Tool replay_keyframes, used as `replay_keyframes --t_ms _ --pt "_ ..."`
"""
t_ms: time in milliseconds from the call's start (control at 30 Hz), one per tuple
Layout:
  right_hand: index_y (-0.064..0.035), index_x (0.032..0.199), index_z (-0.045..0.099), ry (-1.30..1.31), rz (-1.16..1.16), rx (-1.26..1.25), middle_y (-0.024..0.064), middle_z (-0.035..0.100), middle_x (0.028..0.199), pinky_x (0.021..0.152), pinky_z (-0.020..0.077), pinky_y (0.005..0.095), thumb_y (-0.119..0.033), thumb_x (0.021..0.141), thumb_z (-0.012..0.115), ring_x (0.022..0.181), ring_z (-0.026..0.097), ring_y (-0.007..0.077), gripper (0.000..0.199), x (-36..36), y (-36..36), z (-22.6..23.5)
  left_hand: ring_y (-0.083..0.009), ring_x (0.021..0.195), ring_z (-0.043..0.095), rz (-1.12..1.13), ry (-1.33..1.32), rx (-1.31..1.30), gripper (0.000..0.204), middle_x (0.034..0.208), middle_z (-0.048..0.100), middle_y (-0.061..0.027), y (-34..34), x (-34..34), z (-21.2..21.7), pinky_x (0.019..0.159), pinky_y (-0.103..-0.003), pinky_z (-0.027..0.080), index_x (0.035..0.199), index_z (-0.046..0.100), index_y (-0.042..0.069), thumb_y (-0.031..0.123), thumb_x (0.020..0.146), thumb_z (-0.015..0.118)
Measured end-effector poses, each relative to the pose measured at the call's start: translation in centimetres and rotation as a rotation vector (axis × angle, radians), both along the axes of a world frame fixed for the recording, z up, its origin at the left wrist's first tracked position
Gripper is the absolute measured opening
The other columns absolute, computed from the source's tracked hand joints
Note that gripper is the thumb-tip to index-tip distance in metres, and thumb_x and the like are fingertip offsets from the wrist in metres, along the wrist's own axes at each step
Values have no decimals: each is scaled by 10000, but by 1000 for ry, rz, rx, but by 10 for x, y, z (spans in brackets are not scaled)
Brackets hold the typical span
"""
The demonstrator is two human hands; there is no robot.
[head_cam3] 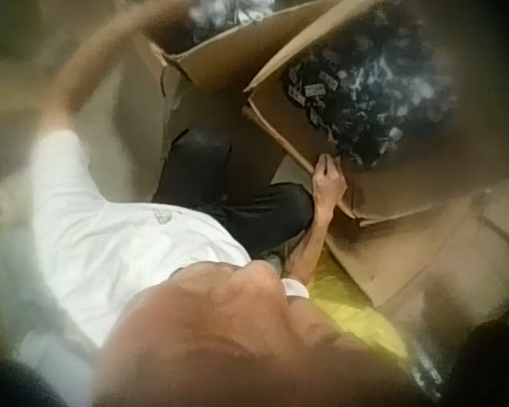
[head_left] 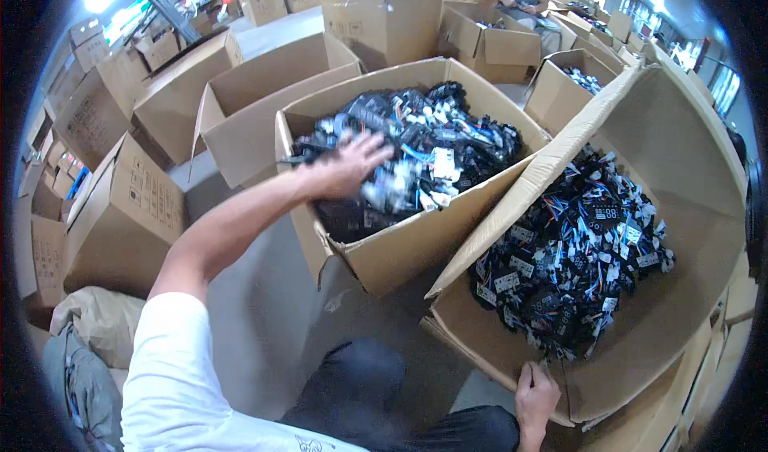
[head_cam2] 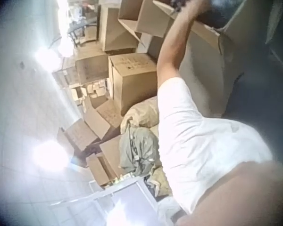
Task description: The person sorts and organizes electronic modules with wiring harnesses by hand, placing them into cardboard boxes.
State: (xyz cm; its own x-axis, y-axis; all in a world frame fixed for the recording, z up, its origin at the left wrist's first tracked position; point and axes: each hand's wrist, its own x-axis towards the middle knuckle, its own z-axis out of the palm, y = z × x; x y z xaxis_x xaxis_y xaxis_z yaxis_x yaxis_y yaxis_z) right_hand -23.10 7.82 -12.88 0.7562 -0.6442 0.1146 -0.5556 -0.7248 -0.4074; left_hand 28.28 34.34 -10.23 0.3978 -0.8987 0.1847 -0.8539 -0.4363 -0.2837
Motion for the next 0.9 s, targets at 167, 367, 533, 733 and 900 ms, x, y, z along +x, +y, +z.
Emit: replay_keyframes --t_ms 167,367,533,733,900 --pt "-56 953 736 -64 -14 -47 193 718 889 707 537 485 -225 950 633 808 691 418 198 9 -6 -14 -355 1433 432 -127 20 -190 925 1541 466 -171 -25 50 -19 1205 -517 299 1525 415 64 169 692 804" --pt "-37 973 741 -1 -50 59 223 706 934 740 525 500 -213 941 640 849 670 444 206 3 -2 -1 -438 1518 275 -45 371 119 998 1670 208 -238 7 -40 17 1243 -503 290 1585 303 29 -35 702 763" --pt "-39 986 736 102 -54 30 230 694 921 717 515 507 -209 940 640 828 666 447 202 -3 -3 5 -438 1496 311 -171 197 57 1042 1636 266 -251 31 -85 81 1241 -490 289 1561 372 69 175 675 910" --pt "-57 1007 747 12 -28 75 199 716 935 756 541 481 -225 954 628 882 681 426 212 6 -5 2 -482 1433 361 391 141 -254 922 1551 391 -267 69 -41 6 1175 -589 313 1572 335 64 314 829 820" --pt "-83 1034 744 34 61 158 187 722 955 778 554 520 -296 980 618 885 698 406 254 6 -21 -4 -501 1487 255 472 274 -38 934 1603 327 -242 19 -11 -7 1149 -687 287 1618 232 118 327 886 772"
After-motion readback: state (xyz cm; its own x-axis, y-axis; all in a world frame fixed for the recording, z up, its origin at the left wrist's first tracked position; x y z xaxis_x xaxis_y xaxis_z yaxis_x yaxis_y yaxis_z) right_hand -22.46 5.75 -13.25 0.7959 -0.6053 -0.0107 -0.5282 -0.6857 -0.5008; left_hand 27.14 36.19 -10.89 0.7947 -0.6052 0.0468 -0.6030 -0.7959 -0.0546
